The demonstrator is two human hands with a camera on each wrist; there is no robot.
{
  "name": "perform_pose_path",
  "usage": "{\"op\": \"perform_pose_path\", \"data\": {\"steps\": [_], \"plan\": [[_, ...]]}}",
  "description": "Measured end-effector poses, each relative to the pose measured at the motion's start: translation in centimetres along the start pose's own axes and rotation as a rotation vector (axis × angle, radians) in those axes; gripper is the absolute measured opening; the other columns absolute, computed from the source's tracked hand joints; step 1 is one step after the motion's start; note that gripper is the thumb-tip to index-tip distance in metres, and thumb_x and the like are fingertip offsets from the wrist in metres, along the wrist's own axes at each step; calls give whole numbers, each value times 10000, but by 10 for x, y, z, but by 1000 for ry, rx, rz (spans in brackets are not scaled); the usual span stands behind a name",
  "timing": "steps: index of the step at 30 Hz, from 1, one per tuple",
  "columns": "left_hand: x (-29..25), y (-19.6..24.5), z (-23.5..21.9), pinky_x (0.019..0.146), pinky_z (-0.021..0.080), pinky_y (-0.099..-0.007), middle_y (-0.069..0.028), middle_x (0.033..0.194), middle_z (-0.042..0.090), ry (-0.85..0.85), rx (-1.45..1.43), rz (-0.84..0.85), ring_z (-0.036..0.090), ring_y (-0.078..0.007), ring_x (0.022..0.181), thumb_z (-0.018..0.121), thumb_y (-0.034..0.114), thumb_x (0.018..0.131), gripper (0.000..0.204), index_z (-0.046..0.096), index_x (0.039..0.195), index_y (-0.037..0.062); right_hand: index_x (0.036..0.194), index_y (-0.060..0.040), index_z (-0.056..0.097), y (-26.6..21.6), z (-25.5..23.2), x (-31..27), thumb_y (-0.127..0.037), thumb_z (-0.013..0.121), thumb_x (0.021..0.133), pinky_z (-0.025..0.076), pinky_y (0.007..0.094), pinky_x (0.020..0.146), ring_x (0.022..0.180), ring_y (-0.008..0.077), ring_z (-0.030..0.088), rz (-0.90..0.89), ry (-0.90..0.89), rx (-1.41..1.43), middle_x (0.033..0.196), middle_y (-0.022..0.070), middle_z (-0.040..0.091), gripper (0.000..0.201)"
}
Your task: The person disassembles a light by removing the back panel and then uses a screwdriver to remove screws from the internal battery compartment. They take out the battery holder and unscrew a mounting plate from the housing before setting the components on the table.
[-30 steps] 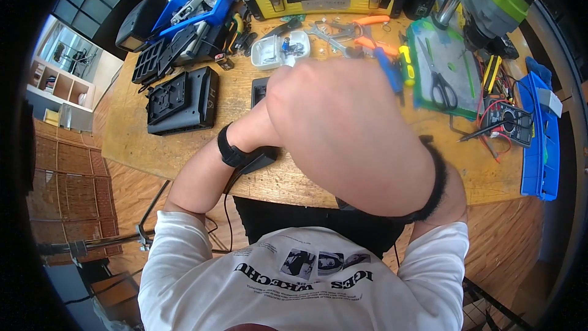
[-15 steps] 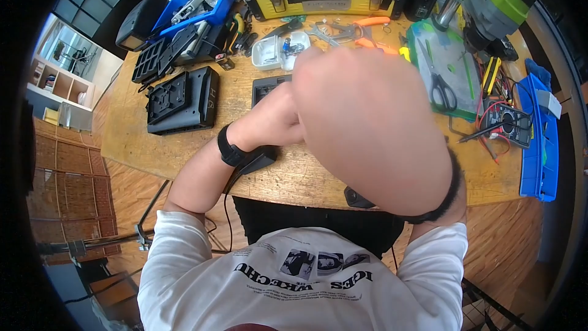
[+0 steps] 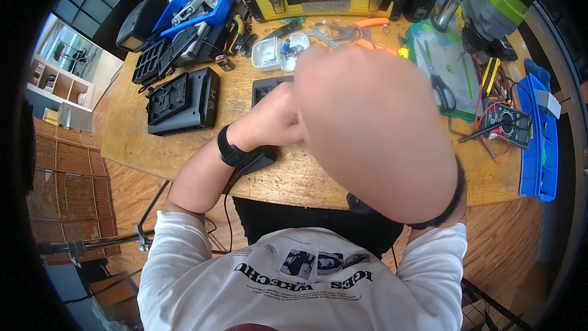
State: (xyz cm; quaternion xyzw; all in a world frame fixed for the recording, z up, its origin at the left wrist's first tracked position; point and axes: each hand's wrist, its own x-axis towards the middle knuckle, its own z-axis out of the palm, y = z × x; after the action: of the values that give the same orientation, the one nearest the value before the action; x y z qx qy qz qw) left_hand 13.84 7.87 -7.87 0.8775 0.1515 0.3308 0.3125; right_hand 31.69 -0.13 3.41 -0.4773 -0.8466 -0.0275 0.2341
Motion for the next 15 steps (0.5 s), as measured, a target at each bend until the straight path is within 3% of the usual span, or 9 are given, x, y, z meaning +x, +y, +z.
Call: {"op": "perform_pose_path", "data": {"steps": [3, 6, 9, 12, 15], "plan": [[0, 0, -1, 763, 538, -417, -150, 827, 680, -30, 23, -34, 657, -334, 832, 743, 70, 823, 124, 747, 941, 34, 930, -25, 600, 1, -3, 1, -122, 706, 830, 513, 495, 702, 862, 400, 666, 69, -109, -93, 842, 164, 657, 175], [1, -2, 1, 736, 529, -417, -143, 790, 665, 40, 24, 28, 650, -329, 802, 751, 76, 827, 109, 746, 925, 31, 948, -24, 598, 2, -1, -2, -123, 717, 836, 505, 497, 708, 860, 411, 660, -82, -13, -40, 873, 178, 665, 191], [-1, -4, 0, 732, 530, -417, -142, 775, 659, -1, -5, -14, 649, -328, 792, 757, 81, 830, 99, 739, 910, 25, 963, -32, 604, 1, -3, -3, -106, 712, 828, 507, 497, 715, 858, 409, 658, -43, 12, -30, 905, 173, 663, 189], [1, -1, 0, 731, 532, -413, -140, 772, 657, 0, -10, -36, 651, -327, 787, 756, 83, 828, 110, 744, 923, 28, 979, -35, 608, 2, -8, -3, -101, 709, 824, 505, 500, 710, 856, 408, 655, 83, -121, -108, 923, 163, 656, 197], [1, -3, 0, 726, 533, -408, -139, 769, 657, 27, 10, -6, 652, -324, 782, 754, 84, 834, 107, 745, 926, 29, 970, -25, 602, 1, -7, -3, -100, 704, 840, 499, 504, 699, 840, 407, 653, -56, -44, -45, 895, 172, 652, 181]]}}
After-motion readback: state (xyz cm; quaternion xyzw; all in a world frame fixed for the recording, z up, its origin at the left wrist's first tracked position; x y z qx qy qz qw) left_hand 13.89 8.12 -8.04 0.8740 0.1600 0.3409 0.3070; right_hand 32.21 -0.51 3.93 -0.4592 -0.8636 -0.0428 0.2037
